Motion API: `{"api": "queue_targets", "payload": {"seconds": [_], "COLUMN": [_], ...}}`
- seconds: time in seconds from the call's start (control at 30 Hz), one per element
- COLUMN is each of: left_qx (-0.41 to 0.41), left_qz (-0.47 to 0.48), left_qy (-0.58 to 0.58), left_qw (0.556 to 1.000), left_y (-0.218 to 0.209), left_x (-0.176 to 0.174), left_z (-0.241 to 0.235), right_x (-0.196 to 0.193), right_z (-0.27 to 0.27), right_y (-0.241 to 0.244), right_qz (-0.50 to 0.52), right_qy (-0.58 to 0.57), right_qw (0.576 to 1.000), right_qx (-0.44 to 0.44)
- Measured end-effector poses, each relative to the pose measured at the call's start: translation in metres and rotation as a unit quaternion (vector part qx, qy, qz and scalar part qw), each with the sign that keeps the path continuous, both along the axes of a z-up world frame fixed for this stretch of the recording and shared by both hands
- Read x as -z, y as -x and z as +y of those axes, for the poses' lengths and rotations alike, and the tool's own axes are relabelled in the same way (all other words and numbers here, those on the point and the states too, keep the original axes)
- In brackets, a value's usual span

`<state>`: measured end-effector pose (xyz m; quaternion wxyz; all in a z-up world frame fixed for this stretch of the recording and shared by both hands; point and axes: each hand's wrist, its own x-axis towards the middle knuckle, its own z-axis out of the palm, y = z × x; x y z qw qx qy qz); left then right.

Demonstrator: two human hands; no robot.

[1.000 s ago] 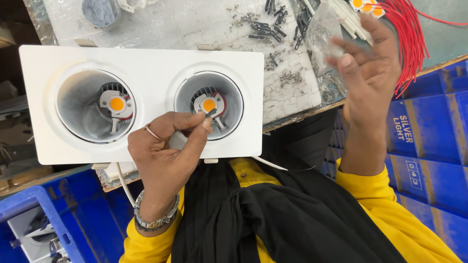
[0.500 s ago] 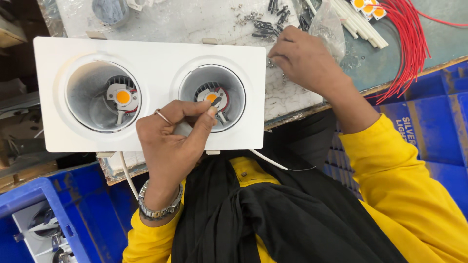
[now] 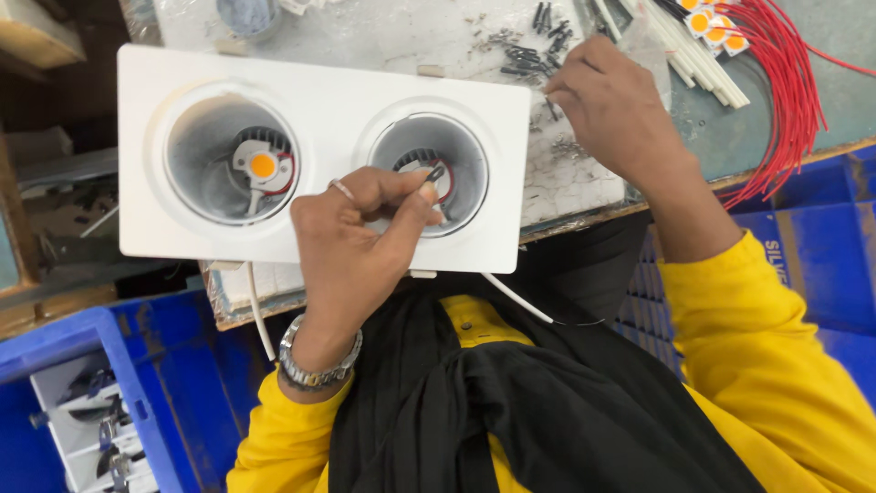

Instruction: The person assembles a dual-recessed lighting fixture by inserting components into the housing, connecting wires by hand, and using a power screwdriver to secure the light modules.

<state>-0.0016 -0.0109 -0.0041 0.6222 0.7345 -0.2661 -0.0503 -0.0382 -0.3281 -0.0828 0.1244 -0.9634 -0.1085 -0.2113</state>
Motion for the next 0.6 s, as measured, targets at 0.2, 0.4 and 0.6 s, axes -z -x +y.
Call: {"api": "queue_targets", "payload": {"seconds": [0.2, 0.4, 0.6], "left_qx": [0.003, 0.004, 0.0], "left_qz": [0.028, 0.032, 0.016], "left_qy": [0.009, 0.011, -0.012], "left_qw": [1.0, 0.999, 1.0], "left_y": [0.0, 0.0, -0.001], "left_x": [0.001, 0.001, -0.001], "left_z": [0.002, 0.002, 0.003], "right_x": [0.011, -0.001, 0.002], "right_z": [0.006, -0.004, 0.009], "right_y": [0.0, -0.008, -0.004], "right_qz": [0.035, 0.059, 0.06], "right_qy": [-0.043, -0.001, 0.008], "right_qw": [0.998, 0.998, 0.998], "right_qx": [0.027, -0.016, -0.017]}}
